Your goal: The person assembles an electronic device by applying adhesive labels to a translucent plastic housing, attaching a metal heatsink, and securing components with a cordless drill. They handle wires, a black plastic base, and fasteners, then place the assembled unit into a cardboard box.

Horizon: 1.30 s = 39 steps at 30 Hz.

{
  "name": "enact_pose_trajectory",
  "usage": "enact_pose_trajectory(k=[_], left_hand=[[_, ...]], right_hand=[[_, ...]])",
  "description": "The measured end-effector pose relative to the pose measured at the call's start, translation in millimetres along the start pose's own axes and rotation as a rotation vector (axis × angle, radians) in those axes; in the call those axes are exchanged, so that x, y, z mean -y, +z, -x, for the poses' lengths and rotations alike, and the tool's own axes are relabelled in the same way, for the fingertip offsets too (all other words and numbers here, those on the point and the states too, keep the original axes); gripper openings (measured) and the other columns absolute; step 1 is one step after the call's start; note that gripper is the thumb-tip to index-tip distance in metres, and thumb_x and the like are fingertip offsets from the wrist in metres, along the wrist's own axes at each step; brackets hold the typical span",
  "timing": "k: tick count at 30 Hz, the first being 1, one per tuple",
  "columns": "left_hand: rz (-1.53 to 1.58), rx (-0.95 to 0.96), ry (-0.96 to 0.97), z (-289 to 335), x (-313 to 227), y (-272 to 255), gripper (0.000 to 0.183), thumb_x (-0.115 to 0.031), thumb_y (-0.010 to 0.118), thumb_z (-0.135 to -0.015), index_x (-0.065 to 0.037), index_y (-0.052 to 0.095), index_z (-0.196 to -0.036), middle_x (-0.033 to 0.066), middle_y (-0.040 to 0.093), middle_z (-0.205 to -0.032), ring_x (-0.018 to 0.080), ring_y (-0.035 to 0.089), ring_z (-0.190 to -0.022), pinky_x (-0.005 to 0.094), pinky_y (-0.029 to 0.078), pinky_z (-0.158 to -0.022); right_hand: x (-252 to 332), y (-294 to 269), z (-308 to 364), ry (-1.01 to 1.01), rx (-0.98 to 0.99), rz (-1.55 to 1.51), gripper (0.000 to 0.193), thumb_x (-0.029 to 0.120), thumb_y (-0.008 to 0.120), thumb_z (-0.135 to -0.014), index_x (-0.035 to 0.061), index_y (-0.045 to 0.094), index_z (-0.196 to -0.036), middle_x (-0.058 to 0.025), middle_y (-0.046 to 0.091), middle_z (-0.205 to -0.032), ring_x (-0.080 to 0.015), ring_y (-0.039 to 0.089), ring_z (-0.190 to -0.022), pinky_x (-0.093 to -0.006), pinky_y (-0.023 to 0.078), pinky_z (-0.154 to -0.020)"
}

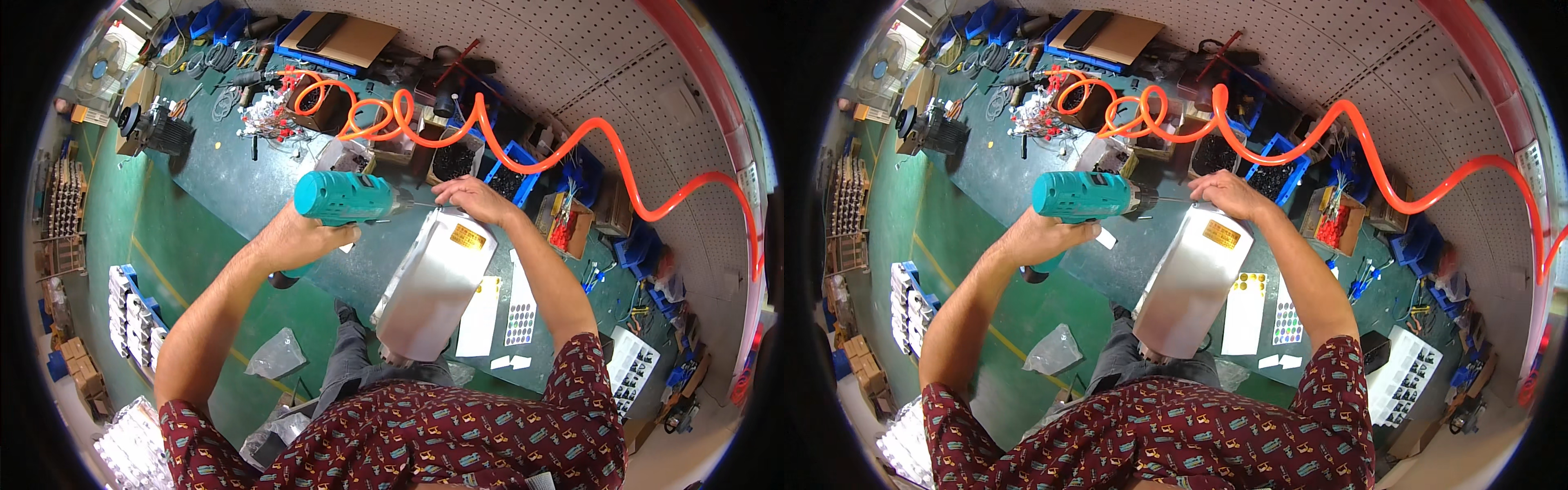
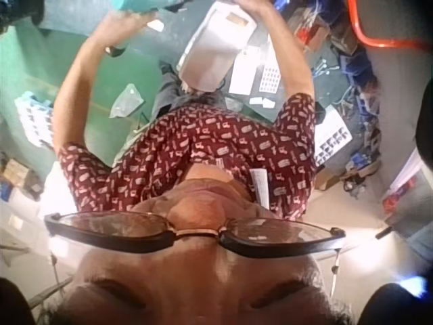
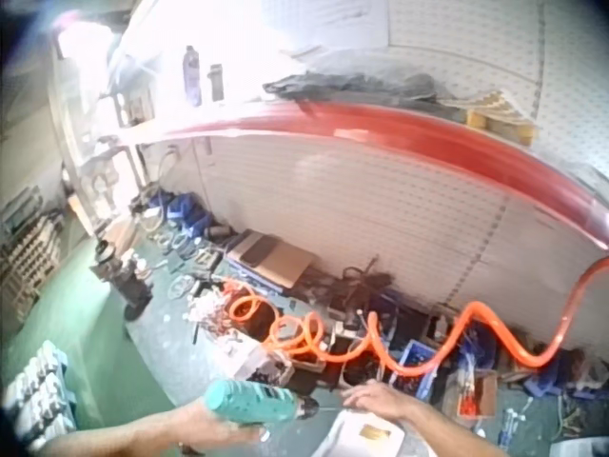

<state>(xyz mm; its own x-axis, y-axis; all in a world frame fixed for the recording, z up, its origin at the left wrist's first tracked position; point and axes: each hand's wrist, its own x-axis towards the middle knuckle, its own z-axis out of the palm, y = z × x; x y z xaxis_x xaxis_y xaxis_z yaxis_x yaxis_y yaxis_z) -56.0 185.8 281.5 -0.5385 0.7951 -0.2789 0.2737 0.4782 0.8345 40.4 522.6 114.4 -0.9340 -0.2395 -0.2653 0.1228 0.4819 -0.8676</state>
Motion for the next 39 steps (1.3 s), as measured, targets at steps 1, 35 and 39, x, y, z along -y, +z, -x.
enact_pose_trajectory(k=[1,35,39], left_hand=[[0.006,0.004,-0.013,-2,0,-3,0.036,-0.013,0.075,-0.088,-0.007,0.067,-0.122,0.0044,0.071,-0.104,0.0160,0.065,-0.093,0.0356,0.055,-0.086],[-0.743,0.456,-0.167,-104,-132,15,0.038,-0.022,0.063,-0.078,-0.001,0.071,-0.109,0.0219,0.072,-0.110,0.0365,0.070,-0.103,0.0446,0.056,-0.088],[-0.742,0.451,-0.180,-100,-140,19,0.039,-0.025,0.065,-0.080,0.000,0.071,-0.108,0.0223,0.072,-0.109,0.0370,0.070,-0.100,0.0446,0.056,-0.086]], right_hand=[[1,0,1,-0.002,0.009,-0.020,0.037,0.018,0.049,-0.089,-0.0005,0.077,-0.104,-0.0158,0.066,-0.136,-0.0312,0.062,-0.120,-0.0350,0.048,-0.105],[-44,13,13,0.240,-0.235,-0.294,0.045,0.034,0.055,-0.098,-0.0054,0.071,-0.111,-0.0097,0.073,-0.100,-0.0155,0.061,-0.093,-0.0330,0.048,-0.088],[-54,16,12,0.203,-0.272,-0.331,0.041,0.031,0.057,-0.095,-0.0048,0.073,-0.106,-0.0108,0.075,-0.099,-0.0172,0.063,-0.092,-0.0324,0.048,-0.088]])
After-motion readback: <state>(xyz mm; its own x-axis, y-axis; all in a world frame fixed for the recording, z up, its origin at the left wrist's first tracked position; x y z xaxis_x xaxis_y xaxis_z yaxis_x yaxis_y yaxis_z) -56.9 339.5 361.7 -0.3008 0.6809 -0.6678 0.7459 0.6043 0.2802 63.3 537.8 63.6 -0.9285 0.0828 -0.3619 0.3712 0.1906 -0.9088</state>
